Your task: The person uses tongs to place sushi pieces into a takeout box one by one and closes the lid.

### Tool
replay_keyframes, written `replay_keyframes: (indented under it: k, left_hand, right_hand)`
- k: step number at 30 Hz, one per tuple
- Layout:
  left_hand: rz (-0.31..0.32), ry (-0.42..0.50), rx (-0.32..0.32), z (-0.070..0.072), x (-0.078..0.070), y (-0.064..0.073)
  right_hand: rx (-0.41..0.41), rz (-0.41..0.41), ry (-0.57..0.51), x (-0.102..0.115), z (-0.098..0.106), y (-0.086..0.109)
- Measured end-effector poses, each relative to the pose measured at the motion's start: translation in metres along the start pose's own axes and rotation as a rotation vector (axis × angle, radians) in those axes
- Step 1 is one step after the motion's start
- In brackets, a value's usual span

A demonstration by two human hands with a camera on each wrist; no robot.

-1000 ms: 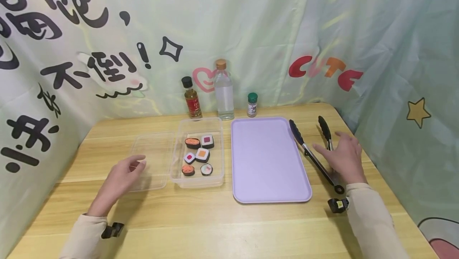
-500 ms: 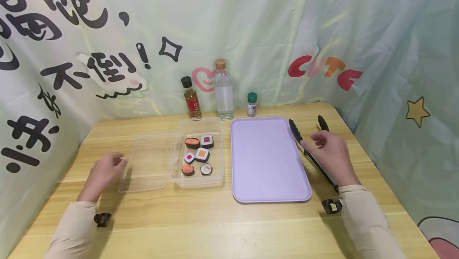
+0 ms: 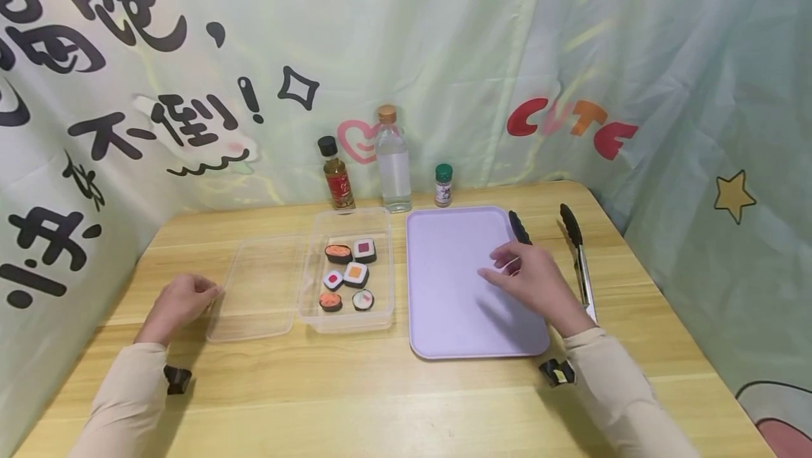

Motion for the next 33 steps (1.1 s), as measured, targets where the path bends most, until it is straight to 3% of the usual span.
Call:
replay_keyframes:
  k: [7,15,19,24,33]
  left_hand:
    - [0.036,0.011,0.02,0.002,0.002,-0.003]
    - [0.011,0.05,0.027,0.004,-0.001,-0.002]
    - [-0.017,0.177,0.059,0.007,0.0,-0.003]
    - [0.001,0.383,0.073,0.007,0.001,-0.003]
    - [0.001,0.561,0.044,0.015,0.006,0.002]
  right_hand:
    - [0.08,0.073,0.0,0.016,-0.023,-0.001]
    - [0.139,0.114,-0.051,0.029,-0.041,-0.003]
    - [0.161,0.143,-0.075,0.034,-0.045,-0.004]
    - [0.185,0.155,-0.101,0.039,-0.048,-0.004]
    - [0.201,0.186,-0.095,0.052,-0.049,-0.005]
Point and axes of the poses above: each hand's wrist, its own y-axis away from the middle knuckle, its own z-axis out of the back of the hand, x = y × z, the point moved 4 cm from there along -y, towards the middle knuckle, and after that the axes turned 9 degrees about -z, right-handed, at the moved point
